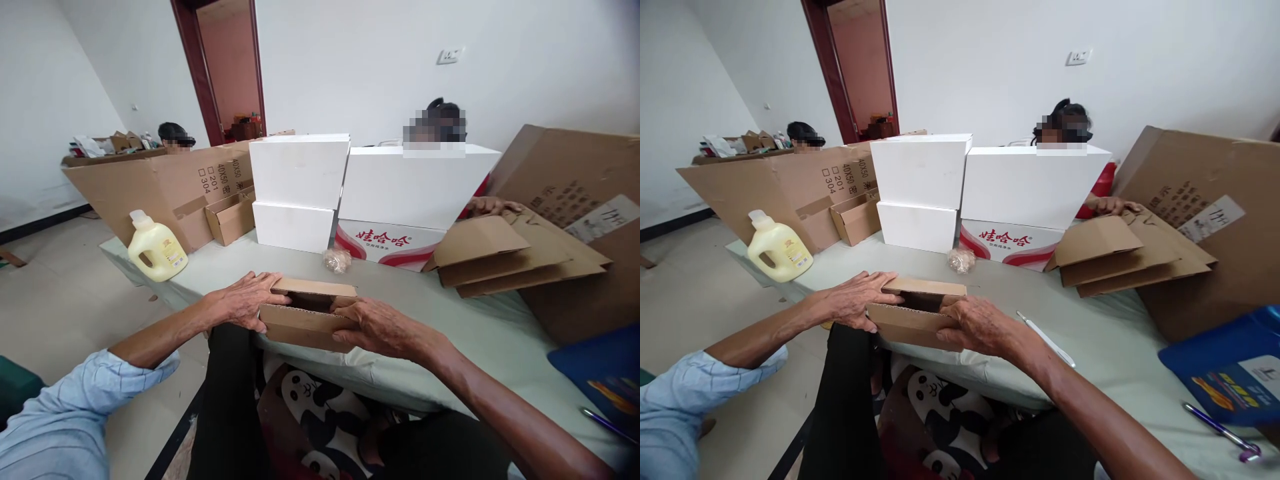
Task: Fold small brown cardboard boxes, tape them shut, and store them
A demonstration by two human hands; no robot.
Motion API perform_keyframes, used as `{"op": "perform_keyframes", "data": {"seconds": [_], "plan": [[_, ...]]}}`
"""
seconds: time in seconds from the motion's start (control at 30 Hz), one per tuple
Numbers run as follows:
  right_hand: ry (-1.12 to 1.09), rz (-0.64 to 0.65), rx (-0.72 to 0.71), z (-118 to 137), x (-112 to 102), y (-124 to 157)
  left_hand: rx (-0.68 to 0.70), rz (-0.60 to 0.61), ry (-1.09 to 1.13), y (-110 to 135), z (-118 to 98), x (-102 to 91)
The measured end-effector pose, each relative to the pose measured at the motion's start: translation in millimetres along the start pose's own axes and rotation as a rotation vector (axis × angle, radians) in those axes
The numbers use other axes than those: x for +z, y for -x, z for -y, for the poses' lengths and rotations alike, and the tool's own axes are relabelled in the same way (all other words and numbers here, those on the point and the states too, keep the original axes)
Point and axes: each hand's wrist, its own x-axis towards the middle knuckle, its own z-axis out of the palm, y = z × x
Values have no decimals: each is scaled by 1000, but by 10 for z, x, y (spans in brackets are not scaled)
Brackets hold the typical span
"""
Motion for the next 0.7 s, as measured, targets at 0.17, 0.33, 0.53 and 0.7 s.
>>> {"op": "perform_keyframes", "data": {"seconds": [0.17,0.33,0.53,0.7], "plan": [[104,-124,-50,-41,144,65,44,-79,31,-18,61,-18],[12,-433,-75,-194,382,228,127,-193,231,16,138,5],[-191,-703,15,-327,543,290,185,-199,399,34,259,-5],[-270,-896,104,-412,705,287,157,-230,490,28,305,65]]}}
